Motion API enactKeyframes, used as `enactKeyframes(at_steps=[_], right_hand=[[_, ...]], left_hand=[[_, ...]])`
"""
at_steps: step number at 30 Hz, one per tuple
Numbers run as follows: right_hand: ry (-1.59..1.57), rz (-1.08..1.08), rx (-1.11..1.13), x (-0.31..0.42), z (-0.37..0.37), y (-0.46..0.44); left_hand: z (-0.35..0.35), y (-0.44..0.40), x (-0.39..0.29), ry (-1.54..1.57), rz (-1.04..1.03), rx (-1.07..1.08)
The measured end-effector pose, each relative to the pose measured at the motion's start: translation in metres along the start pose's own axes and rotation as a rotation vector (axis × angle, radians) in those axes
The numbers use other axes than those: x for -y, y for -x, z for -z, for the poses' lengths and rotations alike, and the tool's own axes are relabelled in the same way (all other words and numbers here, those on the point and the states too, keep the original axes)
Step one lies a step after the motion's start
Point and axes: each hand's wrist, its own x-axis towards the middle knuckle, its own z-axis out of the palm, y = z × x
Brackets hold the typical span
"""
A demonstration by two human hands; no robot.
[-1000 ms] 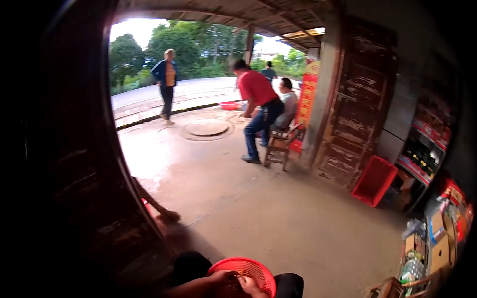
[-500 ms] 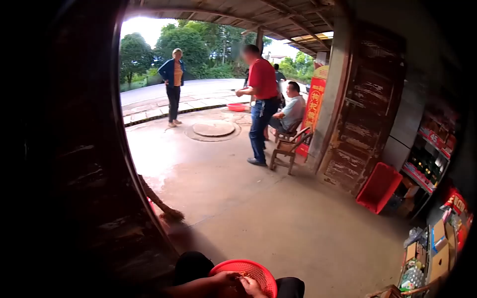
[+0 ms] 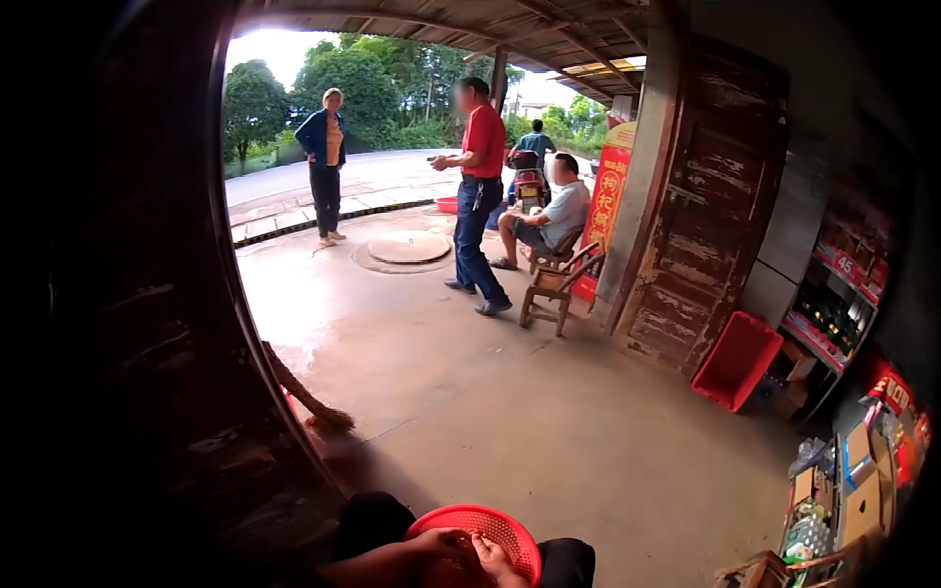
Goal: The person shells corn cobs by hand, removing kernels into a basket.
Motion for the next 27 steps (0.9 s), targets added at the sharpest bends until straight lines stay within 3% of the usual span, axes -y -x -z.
enactKeyframes(at_steps=[3, 5, 6, 10, 16, 20, 27], right_hand=[[0.203, 0.074, 0.068, 0.009, -0.003, 0.006], [0.377, 0.031, 0.061, 0.004, 0.001, 0.004], [0.376, 0.027, 0.074, 0.006, -0.003, 0.004], [0.345, 0.014, 0.075, 0.002, 0.002, 0.005], [0.386, 0.065, 0.094, 0.009, 0.002, 0.007], [0.314, 0.171, 0.12, -0.042, 0.03, -0.019], [0.349, 0.223, -0.044, -0.055, 0.035, -0.024]], left_hand=[[-0.001, 0.002, -0.003, 0.013, 0.09, 0.021], [0.0, 0.0, -0.006, -0.116, -0.005, 0.02], [0.002, 0.005, -0.006, -0.244, -0.091, 0.002], [-0.001, 0.004, -0.003, -0.245, -0.038, -0.021], [0.0, 0.001, 0.005, -0.091, -0.026, 0.039], [0.0, 0.001, 0.008, -0.212, 0.007, 0.024], [0.0, 0.005, -0.005, -0.099, -0.016, 0.01]])
